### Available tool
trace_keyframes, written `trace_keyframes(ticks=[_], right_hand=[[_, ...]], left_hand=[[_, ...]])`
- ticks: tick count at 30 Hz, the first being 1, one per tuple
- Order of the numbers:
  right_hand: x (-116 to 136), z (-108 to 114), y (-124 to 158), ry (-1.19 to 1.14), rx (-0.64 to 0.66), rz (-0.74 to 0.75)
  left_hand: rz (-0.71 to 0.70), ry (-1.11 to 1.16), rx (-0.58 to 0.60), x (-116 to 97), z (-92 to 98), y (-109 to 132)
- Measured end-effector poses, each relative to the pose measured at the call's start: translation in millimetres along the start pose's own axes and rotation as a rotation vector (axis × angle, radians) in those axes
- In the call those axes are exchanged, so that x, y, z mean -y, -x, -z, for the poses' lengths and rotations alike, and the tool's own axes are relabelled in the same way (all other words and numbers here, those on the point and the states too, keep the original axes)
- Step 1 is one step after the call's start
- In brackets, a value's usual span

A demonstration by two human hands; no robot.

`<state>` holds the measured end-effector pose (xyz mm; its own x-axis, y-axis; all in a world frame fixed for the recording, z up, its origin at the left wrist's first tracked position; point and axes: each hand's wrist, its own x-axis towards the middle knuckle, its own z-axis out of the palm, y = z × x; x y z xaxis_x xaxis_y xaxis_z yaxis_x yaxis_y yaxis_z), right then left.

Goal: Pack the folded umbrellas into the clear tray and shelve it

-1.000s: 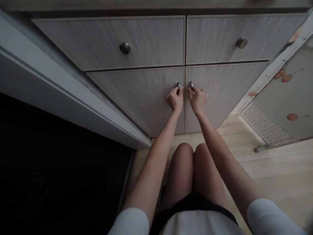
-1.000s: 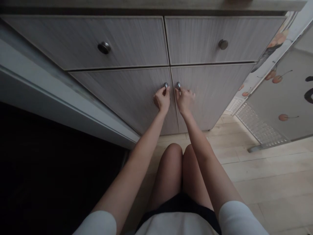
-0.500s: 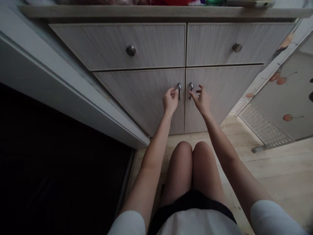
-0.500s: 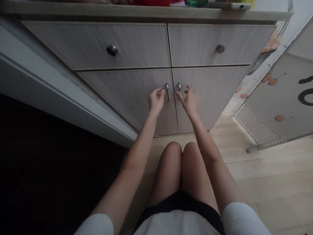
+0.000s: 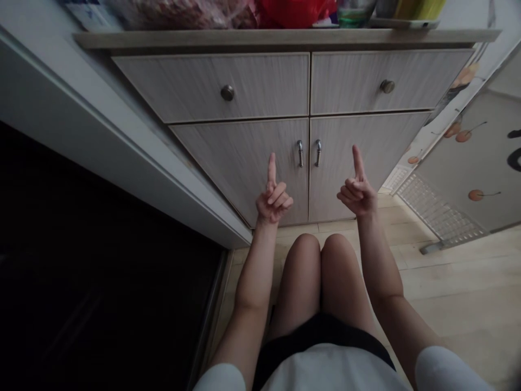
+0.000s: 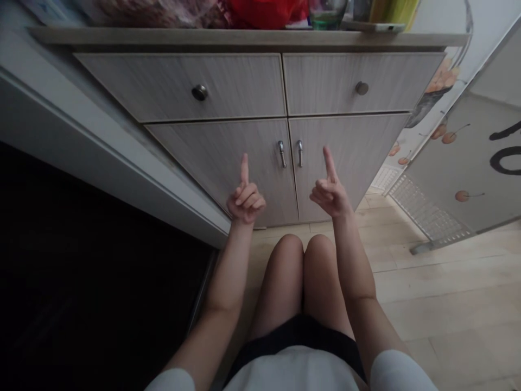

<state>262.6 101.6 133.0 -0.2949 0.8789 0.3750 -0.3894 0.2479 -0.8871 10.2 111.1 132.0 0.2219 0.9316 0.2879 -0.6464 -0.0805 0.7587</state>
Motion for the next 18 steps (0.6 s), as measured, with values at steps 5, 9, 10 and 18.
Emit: trace_keyframes(ticks=[5, 9, 10, 18], right_hand=[[-30.7, 10.4, -24.7, 0.021, -0.230, 0.056], [-58.0, 12.3, -34.8, 0.037, -0.281, -0.021], [-63.0, 12.8, -35.2, 0.029, -0.283, -0.038], [-76.3, 22.4, -31.8, -0.006, -0.249, -0.045]], left_hand=[[-0.034, -0.221, -0.260, 32.8, 1.4, -25.0], [-0.002, -0.223, -0.280, 58.6, 13.4, -36.7], [0.009, -0.208, -0.288, 62.7, 16.1, -37.9], [-0.011, -0.110, -0.263, 64.1, 22.2, -37.9]])
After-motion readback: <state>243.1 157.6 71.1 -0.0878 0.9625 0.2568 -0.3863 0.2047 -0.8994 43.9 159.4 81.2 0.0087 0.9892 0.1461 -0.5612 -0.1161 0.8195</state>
